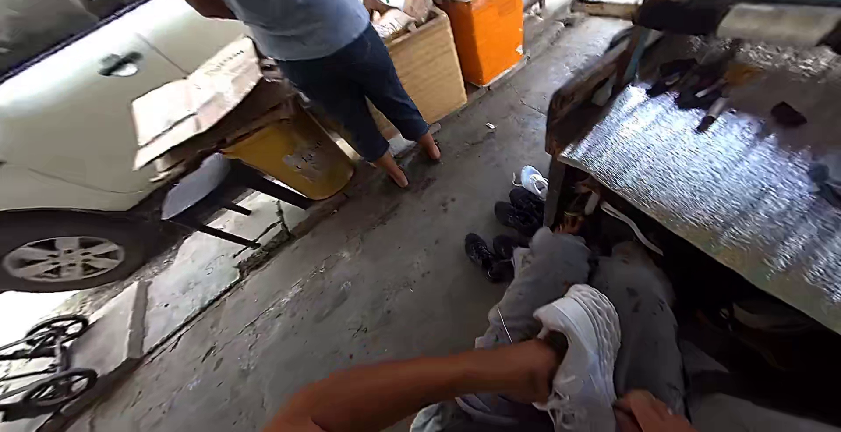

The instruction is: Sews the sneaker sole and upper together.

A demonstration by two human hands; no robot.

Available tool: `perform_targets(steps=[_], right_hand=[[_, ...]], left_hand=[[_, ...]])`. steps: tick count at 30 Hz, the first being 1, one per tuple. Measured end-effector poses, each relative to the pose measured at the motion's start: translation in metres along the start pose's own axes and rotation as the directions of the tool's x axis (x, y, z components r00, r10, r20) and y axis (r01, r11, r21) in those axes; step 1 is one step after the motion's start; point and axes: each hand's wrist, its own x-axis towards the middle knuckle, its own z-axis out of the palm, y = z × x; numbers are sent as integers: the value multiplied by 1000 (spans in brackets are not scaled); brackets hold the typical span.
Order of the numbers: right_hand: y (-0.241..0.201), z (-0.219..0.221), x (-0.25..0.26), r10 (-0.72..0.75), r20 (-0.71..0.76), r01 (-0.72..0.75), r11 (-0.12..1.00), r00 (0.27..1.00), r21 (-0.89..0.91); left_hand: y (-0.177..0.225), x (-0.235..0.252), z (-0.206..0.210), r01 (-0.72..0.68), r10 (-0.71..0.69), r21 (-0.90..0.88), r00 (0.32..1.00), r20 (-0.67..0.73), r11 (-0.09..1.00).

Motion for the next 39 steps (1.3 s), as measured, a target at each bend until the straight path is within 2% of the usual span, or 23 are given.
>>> perform_targets(steps=[3, 6, 8, 10, 12, 15, 17, 18, 21, 23, 25, 27, 32, 35, 36, 37, 38, 39], right_hand=[[6, -10, 4, -85, -23, 84, 996, 996, -37], [4, -35, 11, 15, 179, -4, 998, 984, -64], [7, -40, 14, 29, 150, -12, 994, 988, -112], [15, -36, 10, 28, 31, -22, 987, 999, -162], [29, -37, 3, 64, -77, -78, 977, 995, -201], [57, -47, -20, 194, -159, -224, 955, 968, -197], [67, -45, -33, 274, -143, -295, 942, 951, -157], [67, -40, -37, 282, -106, -294, 947, 954, -129], [61, -24, -41, 202, -12, -202, 979, 979, 25], [63, -17, -42, 138, -46, -129, 980, 989, 152], [62, -12, -41, 94, -138, -47, 950, 986, 309], [52, -9, -35, 56, -220, 34, 923, 974, 384], [20, 12, -11, 27, -314, 30, 984, 949, 177], [14, 9, -7, 47, -414, -15, 997, 909, 81], [16, 2, -10, 97, -442, -32, 988, 892, 153], [17, -6, -15, 172, -422, -36, 949, 890, 312], [17, -12, -20, 234, -354, -14, 850, 906, 527], [17, -15, -25, 253, -255, 15, 681, 933, 732]], left_hand=[[14, 6, -11, 75, -106, 157, 975, 197, 985], [22, 23, -17, 71, -123, 181, 949, 292, 981], [23, 33, -15, 68, -111, 159, 953, 282, 985], [26, 36, -15, 121, -159, 150, 948, 275, 981], [21, 34, -14, 130, -151, 104, 961, 231, 986], [-4, 24, 1, -75, 75, -37, 997, 7, 997], [-11, 17, 7, -161, 158, -52, 986, -52, 986], [-10, 15, 9, -160, 160, -8, 986, -49, 987], [-4, 12, 10, -138, 170, 268, 980, -101, 954], [-4, 10, 8, -134, 211, 439, 968, -132, 888], [-8, 10, 5, -153, 249, 491, 959, -137, 858], [-12, 10, 5, -186, 287, 487, 947, -141, 853], [-20, 8, 9, -212, 330, 488, 929, -170, 847], [-21, 6, 11, -216, 340, 496, 924, -174, 841], [-21, 6, 11, -213, 339, 499, 925, -175, 840], [-22, 5, 11, -211, 340, 502, 923, -180, 839], [-22, 5, 12, -210, 344, 505, 920, -189, 837], [-23, 5, 12, -212, 350, 506, 916, -194, 836]])
